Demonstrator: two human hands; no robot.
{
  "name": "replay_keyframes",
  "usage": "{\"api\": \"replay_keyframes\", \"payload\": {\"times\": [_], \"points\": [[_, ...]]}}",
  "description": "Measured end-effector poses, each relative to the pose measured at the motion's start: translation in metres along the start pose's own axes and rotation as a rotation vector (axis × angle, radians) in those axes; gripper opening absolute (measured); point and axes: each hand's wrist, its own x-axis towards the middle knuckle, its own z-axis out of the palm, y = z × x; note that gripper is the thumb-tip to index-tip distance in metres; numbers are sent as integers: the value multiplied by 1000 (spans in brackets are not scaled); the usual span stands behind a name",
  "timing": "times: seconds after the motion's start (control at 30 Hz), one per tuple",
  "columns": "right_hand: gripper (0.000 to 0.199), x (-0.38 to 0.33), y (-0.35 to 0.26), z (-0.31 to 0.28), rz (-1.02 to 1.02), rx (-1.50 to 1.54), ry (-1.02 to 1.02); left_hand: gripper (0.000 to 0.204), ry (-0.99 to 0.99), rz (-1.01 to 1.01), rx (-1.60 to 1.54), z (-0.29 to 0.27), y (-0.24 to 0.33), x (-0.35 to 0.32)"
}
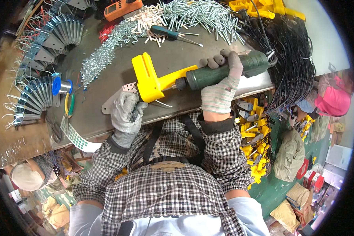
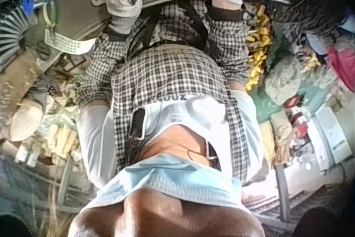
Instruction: The person assembles electronic and mechanical components by connecting electrical wires to yellow connector housings and metal plates with wiring harnesses, then secures them with screws. The person uses a soldering iron, an electric screwdriver, pliers, and wire strippers to complete the assembly.
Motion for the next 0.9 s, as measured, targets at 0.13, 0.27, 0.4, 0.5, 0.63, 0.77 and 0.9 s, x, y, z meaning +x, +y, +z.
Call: {"api": "replay_keyframes", "payload": {"times": [0.13, 0.27, 0.4, 0.5, 0.63, 0.77, 0.9], "points": [[24, -2, -3, -4, 34, 113, -92, 22, 67, 31, 20, 2, 6, 3], [23, -2, -1, -8, 36, 203, -265, 20, 40, 24, -32, 4, 0, 1], [32, 3, -14, 2, 43, 132, -304, 22, -75, -22, -58, -13, 4, 4], [49, 13, -72, 26, -78, -405, -257, 43, -122, 47, 328, -52, 12, 27], [41, 72, -103, 51, -160, -1433, -260, 41, -320, -141, 161, -67, -16, 23], [50, 131, -63, 21, -519, -2369, -278, 36, -401, 145, 543, -53, -25, 18], [40, 136, -58, 13, -915, -2616, -329, 35, -320, 108, 161, -78, -19, 35]]}}
